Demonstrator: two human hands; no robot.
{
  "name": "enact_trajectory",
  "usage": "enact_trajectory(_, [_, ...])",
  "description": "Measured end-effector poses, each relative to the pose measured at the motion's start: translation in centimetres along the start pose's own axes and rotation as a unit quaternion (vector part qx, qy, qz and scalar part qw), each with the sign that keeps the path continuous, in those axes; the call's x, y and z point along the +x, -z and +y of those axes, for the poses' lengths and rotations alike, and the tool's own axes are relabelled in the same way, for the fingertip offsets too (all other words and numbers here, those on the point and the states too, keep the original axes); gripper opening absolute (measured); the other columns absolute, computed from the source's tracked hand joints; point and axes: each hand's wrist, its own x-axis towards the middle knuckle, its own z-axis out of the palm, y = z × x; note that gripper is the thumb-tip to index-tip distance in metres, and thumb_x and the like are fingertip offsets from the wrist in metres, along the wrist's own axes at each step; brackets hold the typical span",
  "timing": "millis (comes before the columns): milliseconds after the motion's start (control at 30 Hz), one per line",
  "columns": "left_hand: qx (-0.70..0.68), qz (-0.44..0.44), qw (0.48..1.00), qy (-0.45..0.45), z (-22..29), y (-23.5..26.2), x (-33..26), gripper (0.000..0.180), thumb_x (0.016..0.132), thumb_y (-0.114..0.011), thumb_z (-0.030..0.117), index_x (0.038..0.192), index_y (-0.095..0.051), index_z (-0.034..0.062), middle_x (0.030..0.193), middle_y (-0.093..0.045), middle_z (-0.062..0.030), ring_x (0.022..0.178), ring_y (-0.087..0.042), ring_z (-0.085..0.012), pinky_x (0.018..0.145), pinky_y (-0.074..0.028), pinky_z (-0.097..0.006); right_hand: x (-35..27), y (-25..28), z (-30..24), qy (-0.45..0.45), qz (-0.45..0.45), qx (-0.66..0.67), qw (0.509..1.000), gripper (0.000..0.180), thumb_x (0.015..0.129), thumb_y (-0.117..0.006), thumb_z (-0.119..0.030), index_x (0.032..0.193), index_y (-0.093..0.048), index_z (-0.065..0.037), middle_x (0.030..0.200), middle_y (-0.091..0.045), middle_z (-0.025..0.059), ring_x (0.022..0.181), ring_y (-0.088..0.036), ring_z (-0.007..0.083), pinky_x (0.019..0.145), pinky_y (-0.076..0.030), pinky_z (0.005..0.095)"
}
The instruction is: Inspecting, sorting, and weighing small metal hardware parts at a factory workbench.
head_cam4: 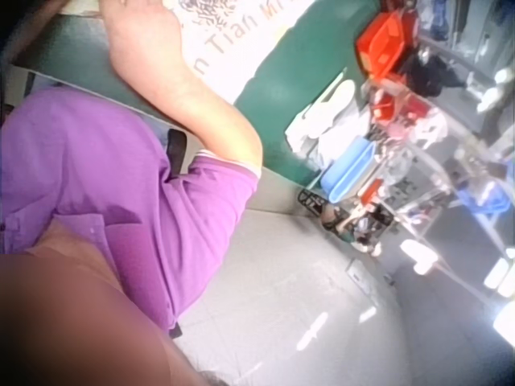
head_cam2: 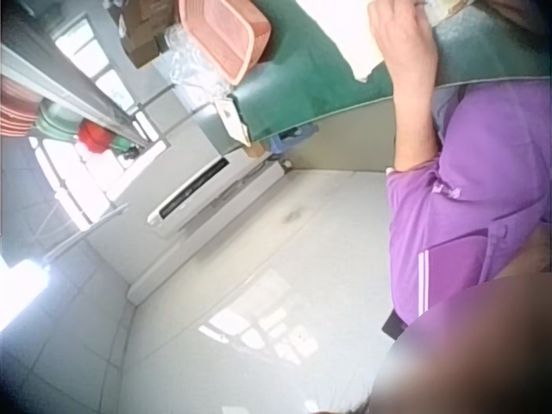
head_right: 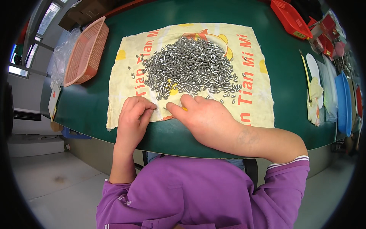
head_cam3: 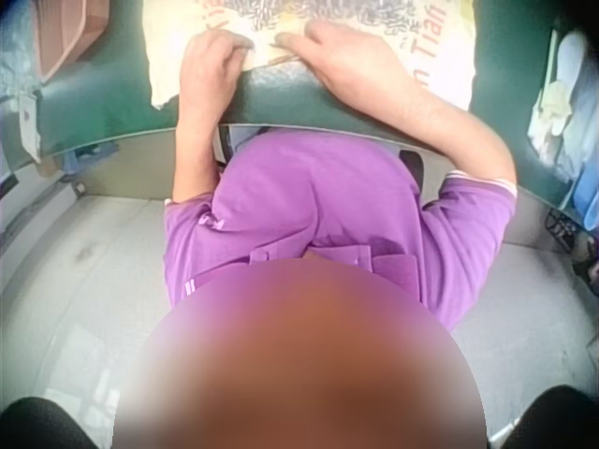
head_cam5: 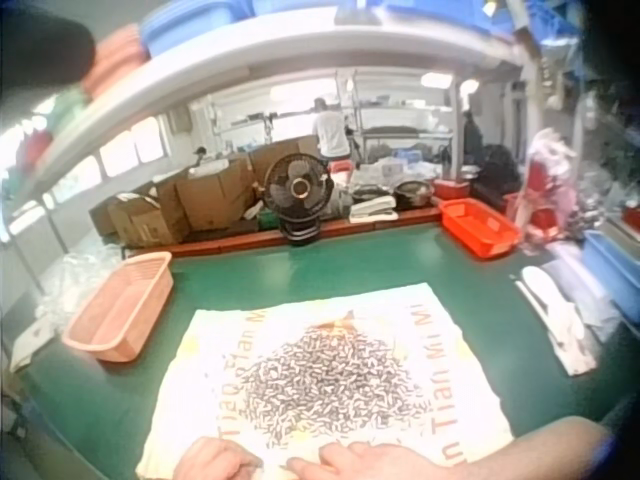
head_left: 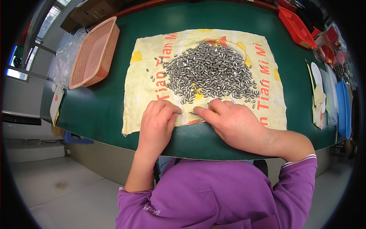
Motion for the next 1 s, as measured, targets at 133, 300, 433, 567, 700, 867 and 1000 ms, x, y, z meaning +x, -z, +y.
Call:
enact_trajectory(133, [-0.058, 0.028, 0.996, 0.063, 0.4, -0.4, -0.1, 0.016, 0.077, -0.071, -0.002, 0.09, -0.062, 0.0026, 0.096, -0.06, -0.0111, 0.09, -0.058, -0.0283, 0.081, -0.048, -0.037, 0.0, 0.0, 0.0, 0.003, 0.002, 0.001, 1.0, 0.041, 0.087, -0.058, -0.009, 0.127, -0.056, -0.011, 0.095, -0.056, 0.0093, 0.078, -0.063, 0.0258, 0.064, -0.054, 0.0367])
enact_trajectory(300, [0.01, 0.04, 0.995, 0.091, 1.1, -0.8, -0.4, 0.023, 0.074, -0.077, 0.006, 0.091, -0.063, 0.0038, 0.097, -0.058, -0.0112, 0.095, -0.056, -0.0306, 0.082, -0.048, -0.04, 0.0, 0.0, 0.0, 0.0, -0.001, 0.001, 1.0, 0.04, 0.087, -0.059, -0.008, 0.127, -0.056, -0.011, 0.095, -0.056, 0.0091, 0.079, -0.064, 0.0252, 0.063, -0.055, 0.0359])
enact_trajectory(433, [-0.01, 0.034, 0.995, 0.097, 1.2, -1.1, -0.1, 0.023, 0.074, -0.076, 0.004, 0.093, -0.063, 0.0028, 0.098, -0.058, -0.0109, 0.097, -0.057, -0.0293, 0.085, -0.048, -0.038, 0.0, 0.1, 0.1, -0.012, -0.005, 0.016, 1.0, 0.04, 0.087, -0.059, -0.008, 0.127, -0.057, -0.012, 0.096, -0.057, 0.009, 0.08, -0.064, 0.0263, 0.065, -0.055, 0.0373])
enact_trajectory(567, [-0.043, 0.007, 0.996, 0.078, 1.1, -0.8, -0.1, 0.024, 0.073, -0.076, 0.001, 0.094, -0.064, 0.0028, 0.1, -0.058, -0.0107, 0.099, -0.057, -0.0284, 0.087, -0.048, -0.037, -0.1, 0.0, 0.2, -0.003, 0.01, 0.031, 0.999, 0.048, 0.076, -0.061, -0.003, 0.124, -0.056, -0.005, 0.094, -0.055, 0.0122, 0.077, -0.064, 0.0269, 0.062, -0.054, 0.0369])
enact_trajectory(700, [-0.068, 0.021, 0.991, 0.112, 1.2, -0.6, -0.5, 0.023, 0.073, -0.075, -0.001, 0.094, -0.065, 0.0028, 0.103, -0.058, -0.0105, 0.101, -0.057, -0.0279, 0.088, -0.047, -0.036, 0.0, -0.2, 0.4, 0.002, 0.041, 0.039, 0.998, 0.047, 0.077, -0.061, -0.003, 0.124, -0.056, -0.006, 0.094, -0.055, 0.0121, 0.078, -0.063, 0.0274, 0.062, -0.054, 0.0368])
enact_trajectory(867, [-0.049, 0.024, 0.993, 0.108, 1.2, -0.6, -0.8, 0.022, 0.074, -0.075, -0.001, 0.093, -0.065, 0.0032, 0.103, -0.058, -0.0105, 0.101, -0.057, -0.0279, 0.088, -0.047, -0.037, 0.1, -0.3, 0.4, 0.009, 0.05, 0.061, 0.997, 0.045, 0.079, -0.061, -0.004, 0.124, -0.057, -0.008, 0.093, -0.054, 0.0115, 0.078, -0.063, 0.0276, 0.061, -0.053, 0.0371])
enact_trajectory(1000, [-0.046, 0.042, 0.992, 0.107, 1.2, -1.1, -0.7, 0.019, 0.074, -0.075, -0.001, 0.09, -0.066, 0.0034, 0.1, -0.058, -0.0101, 0.1, -0.057, -0.0273, 0.087, -0.047, -0.036, 0.2, -0.3, 0.3, 0.013, 0.051, 0.066, 0.996, 0.043, 0.08, -0.061, -0.005, 0.123, -0.057, -0.01, 0.092, -0.054, 0.0111, 0.078, -0.062, 0.0273, 0.061, -0.052, 0.0376])
